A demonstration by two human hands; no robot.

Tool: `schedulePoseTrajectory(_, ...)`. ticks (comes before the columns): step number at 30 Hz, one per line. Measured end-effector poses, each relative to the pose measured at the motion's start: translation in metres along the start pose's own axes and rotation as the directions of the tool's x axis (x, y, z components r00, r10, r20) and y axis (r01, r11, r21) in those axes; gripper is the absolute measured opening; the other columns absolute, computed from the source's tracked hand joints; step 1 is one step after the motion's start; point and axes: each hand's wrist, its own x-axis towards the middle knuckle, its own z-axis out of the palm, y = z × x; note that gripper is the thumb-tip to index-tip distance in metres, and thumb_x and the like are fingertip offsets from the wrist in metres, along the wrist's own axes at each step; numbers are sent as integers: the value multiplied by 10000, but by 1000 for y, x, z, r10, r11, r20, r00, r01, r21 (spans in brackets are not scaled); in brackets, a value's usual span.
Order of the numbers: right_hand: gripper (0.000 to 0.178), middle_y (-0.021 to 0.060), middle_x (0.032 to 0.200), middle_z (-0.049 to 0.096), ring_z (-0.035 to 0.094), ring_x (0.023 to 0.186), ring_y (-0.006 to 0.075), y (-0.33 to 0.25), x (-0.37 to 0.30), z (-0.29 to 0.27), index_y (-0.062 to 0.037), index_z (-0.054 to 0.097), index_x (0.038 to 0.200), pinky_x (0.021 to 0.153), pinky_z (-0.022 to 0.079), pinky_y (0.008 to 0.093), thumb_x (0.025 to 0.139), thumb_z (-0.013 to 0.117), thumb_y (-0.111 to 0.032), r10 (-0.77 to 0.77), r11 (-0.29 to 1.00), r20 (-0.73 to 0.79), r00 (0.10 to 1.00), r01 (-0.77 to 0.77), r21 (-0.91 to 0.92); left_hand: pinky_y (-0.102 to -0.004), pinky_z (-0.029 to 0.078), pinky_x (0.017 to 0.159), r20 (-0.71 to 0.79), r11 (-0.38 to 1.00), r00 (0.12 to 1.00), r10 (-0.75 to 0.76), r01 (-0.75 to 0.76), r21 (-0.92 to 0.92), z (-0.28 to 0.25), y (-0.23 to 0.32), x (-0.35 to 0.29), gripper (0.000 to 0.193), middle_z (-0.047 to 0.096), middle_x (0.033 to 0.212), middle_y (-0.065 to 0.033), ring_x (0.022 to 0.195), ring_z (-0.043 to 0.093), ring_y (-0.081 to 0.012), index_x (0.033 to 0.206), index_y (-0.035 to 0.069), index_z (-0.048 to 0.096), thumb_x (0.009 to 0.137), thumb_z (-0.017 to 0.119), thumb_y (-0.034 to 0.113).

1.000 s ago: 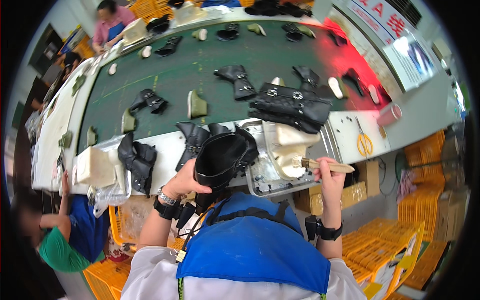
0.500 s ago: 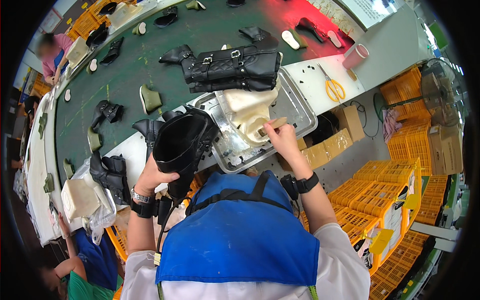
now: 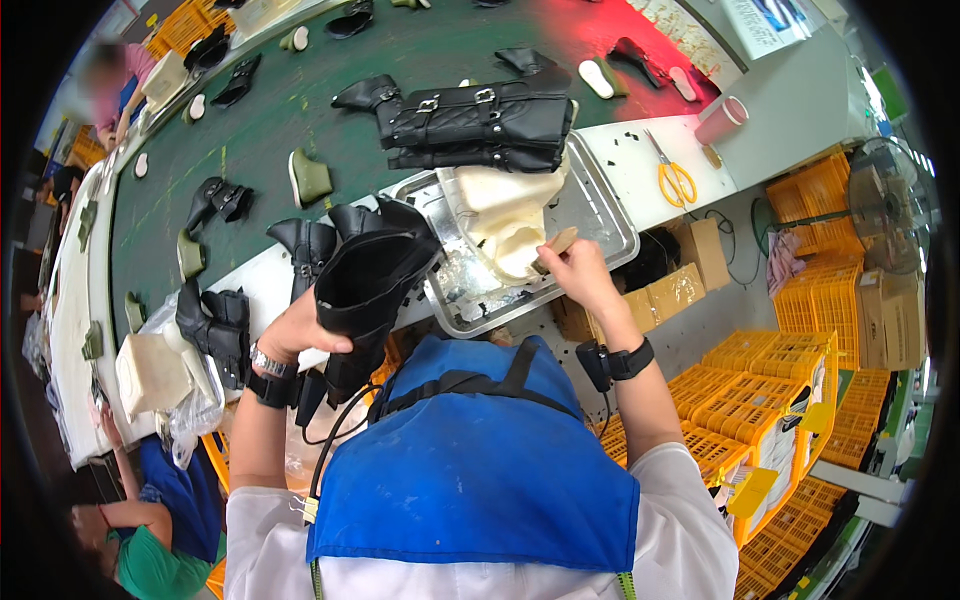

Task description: Apply glue to the edges and seams of shoe uppers using a brush at a factory workstation.

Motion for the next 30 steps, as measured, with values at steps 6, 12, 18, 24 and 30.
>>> schedulePoseTrajectory(6,206,111,667,643,594,588,143,13,8,-5,43,648,841,549,456,281,820,629,-161,60,976,-44,997,-49,210,-307,335,983,-42,997,997,57,-55,45,2,12,-1,936,501,1229,-73,1114,442,-159,1311,-2,372,547,830,285)
schedulePoseTrajectory(12,222,16,627,593,489,552,46,7,15,-2,44,644,858,496,390,213,840,630,-177,136,957,-10,991,-129,259,-303,338,980,-220,997,974,60,-71,-42,6,-7,-24,927,504,1221,-74,1105,447,-158,1306,-3,377,545,828,276)
schedulePoseTrajectory(18,241,1,610,565,464,541,41,13,22,-2,53,646,870,489,376,208,844,630,-187,105,977,43,994,-111,180,-301,358,965,-403,978,915,-19,-66,-196,11,-41,-56,925,514,1210,-74,1095,466,-159,1301,1,388,531,830,262)
schedulePoseTrajectory(24,221,-2,602,557,449,532,38,16,27,-6,50,645,853,478,363,206,837,639,-171,39,983,87,995,-54,173,-307,377,939,-547,972,835,-68,-69,-227,35,-62,-78,898,523,1197,-80,1077,483,-169,1283,-12,406,549,815,303)
schedulePoseTrajectory(30,207,2,596,558,459,527,42,19,37,-12,43,646,844,472,364,208,834,640,-164,-43,981,148,988,14,191,-307,375,937,-647,973,762,-15,-138,-184,66,-69,-76,879,528,1184,-74,1070,483,-169,1273,-16,418,553,811,303)
